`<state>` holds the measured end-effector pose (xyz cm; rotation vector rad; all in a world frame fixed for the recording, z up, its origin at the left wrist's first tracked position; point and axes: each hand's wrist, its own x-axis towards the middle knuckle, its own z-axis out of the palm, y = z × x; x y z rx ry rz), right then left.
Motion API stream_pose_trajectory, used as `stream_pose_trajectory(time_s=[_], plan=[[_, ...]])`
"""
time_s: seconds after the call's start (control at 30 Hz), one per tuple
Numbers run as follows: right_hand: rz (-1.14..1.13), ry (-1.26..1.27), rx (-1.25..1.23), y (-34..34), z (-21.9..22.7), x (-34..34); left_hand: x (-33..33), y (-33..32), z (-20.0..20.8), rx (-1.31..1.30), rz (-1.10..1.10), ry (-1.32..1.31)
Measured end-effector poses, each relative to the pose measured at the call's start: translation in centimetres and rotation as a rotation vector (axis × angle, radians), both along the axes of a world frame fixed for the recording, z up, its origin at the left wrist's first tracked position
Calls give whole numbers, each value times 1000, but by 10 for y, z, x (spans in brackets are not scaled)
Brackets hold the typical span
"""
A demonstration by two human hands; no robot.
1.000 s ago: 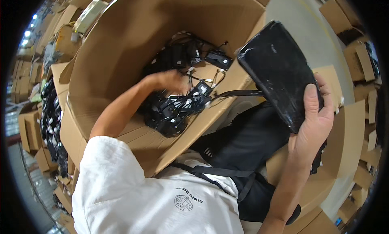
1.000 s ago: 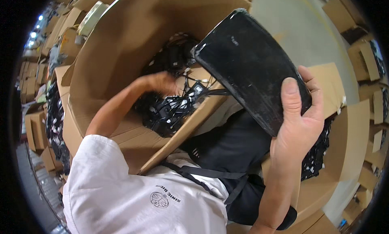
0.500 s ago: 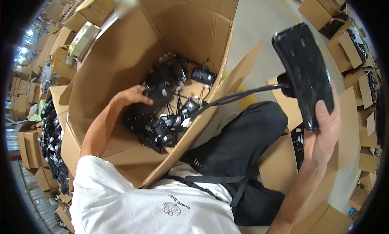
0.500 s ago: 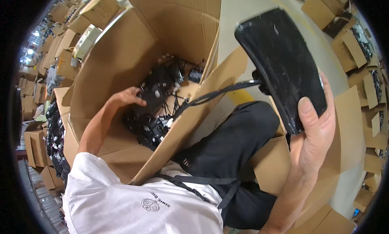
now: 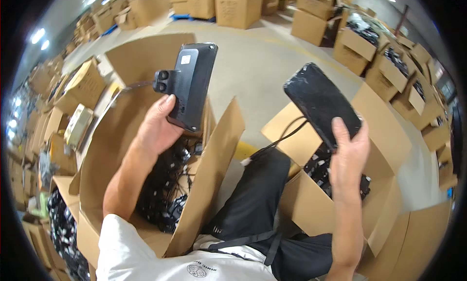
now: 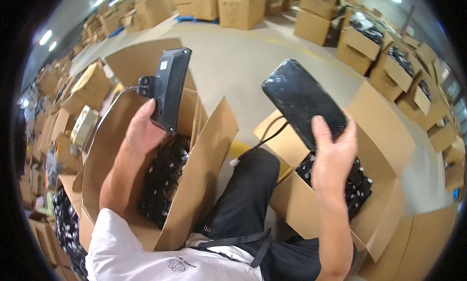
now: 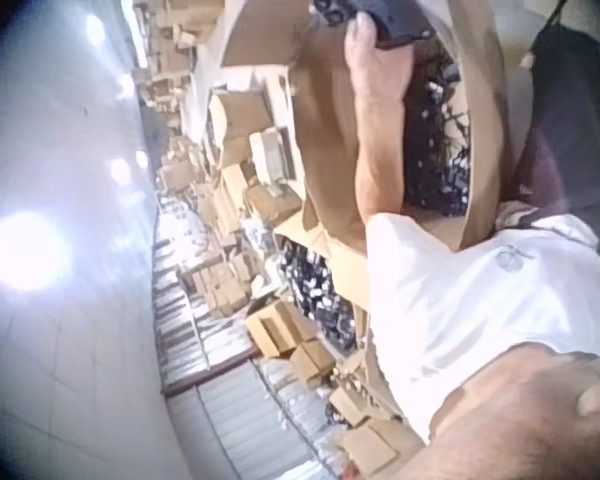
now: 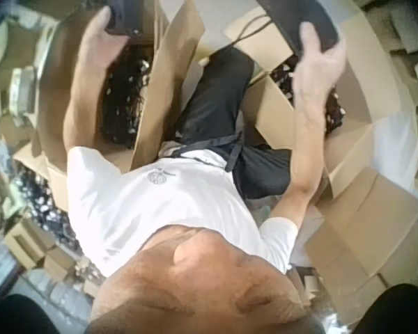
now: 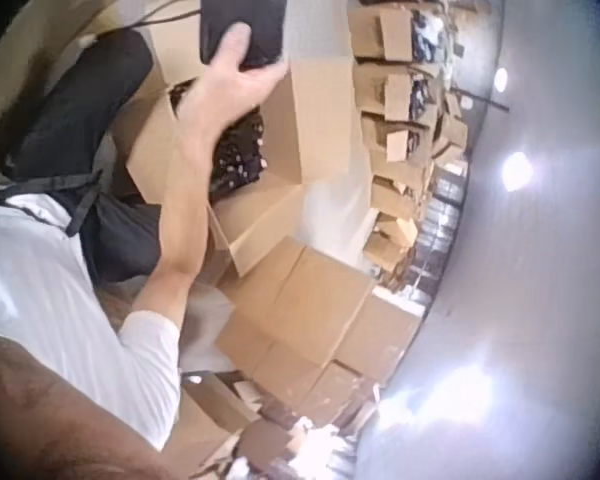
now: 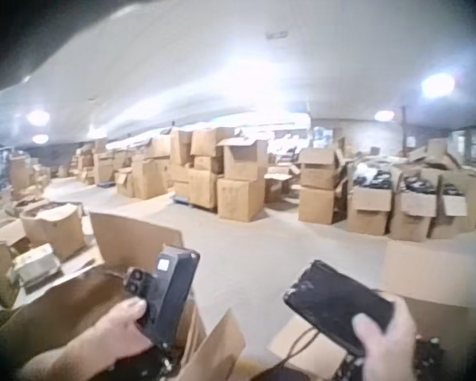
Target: The person takes electronic display units with attached cables from a large cardboard box and packs them into another cardboard box by hand.
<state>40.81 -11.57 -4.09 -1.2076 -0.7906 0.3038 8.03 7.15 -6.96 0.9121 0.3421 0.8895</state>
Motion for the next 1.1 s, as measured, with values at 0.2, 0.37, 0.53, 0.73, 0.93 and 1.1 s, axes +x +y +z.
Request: stream_pose_trajectory(time_s=[0.2, 0.37, 0.53, 0.73, 0.93, 1.1], plan=[[-119, 26, 147, 5, -18, -43, 141, -91, 10, -138, -324, 6], [0, 126, 292, -24, -11, -46, 182, -114, 7, 85, -463, 273], [-149, -244, 147, -40, -17, -3, 199, -132, 38, 460, -650, 573], [-99, -510, 185, -84, 42, 54, 218, -112, 100, 953, 395, 244], [-345, -804, 69, -90, 54, 89, 313, -119, 88, 300, -2, 123], [-172, -220, -145, -123, 70, 124, 376, -150, 50, 111, -492, -188]])
